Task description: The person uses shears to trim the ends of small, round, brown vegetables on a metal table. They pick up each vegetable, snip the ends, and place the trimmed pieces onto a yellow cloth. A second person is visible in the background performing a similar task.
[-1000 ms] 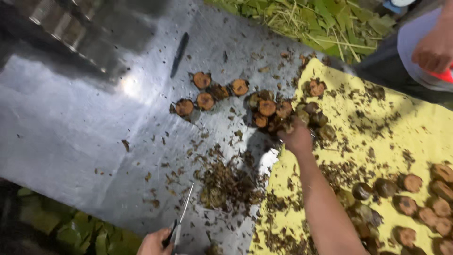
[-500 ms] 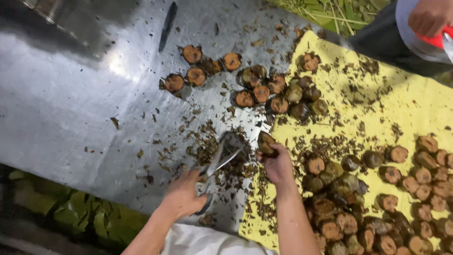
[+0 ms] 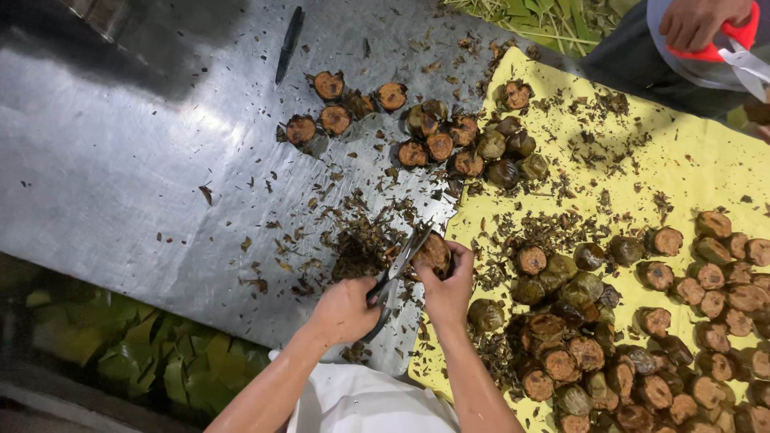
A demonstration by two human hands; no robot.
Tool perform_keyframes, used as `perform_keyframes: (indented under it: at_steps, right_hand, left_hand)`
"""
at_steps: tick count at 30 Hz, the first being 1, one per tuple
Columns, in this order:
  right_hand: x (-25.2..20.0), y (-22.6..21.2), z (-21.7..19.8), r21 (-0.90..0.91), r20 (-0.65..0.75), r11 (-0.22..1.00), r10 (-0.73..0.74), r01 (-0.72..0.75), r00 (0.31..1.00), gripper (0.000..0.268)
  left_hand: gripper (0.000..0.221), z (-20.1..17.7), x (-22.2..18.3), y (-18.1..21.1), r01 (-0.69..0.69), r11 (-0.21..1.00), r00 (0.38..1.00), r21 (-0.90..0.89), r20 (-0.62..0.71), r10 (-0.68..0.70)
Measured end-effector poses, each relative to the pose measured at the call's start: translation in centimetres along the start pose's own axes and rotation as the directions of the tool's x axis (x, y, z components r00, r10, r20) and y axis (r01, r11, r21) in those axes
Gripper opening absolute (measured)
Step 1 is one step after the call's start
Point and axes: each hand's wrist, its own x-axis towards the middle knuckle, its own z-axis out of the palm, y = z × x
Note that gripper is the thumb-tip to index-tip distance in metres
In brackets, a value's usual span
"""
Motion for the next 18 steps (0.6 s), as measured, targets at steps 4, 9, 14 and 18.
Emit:
perform_keyframes:
  at_steps: [4,9,14,18]
  right_hand:
    - [0.3,0.8,-0.8,0.041,-0.021,0.977,0.211,-0.21,0.977,0.057]
    - [0.8,0.8,-2.0,0.184,0.048,0.955,0.227,-0.232,0.973,0.06]
    - [-0.1,0.0,-2.2,0.038,0.166,0.963,0.257,-0.266,0.952,0.06]
    - [-0.8,-0.2,-2.4,-0.073,0.191,0.973,0.228,-0.218,0.955,0.06]
  left_hand:
    - [0.027,-0.9,-1.0,-0.4,0.139,0.986,0.987,-0.096,0.088,-0.131]
    - [0.04,-3.1,-2.0,-0.8,0.045,0.989,0.998,-0.138,-0.044,-0.052]
    - [0.036,-3.4,-2.0,-0.9,0.003,1.0,1.0,0.016,-0.011,-0.003]
    - [0.024,-3.0,-1.9,-1.3,-0.051,0.998,0.998,0.025,0.048,0.05]
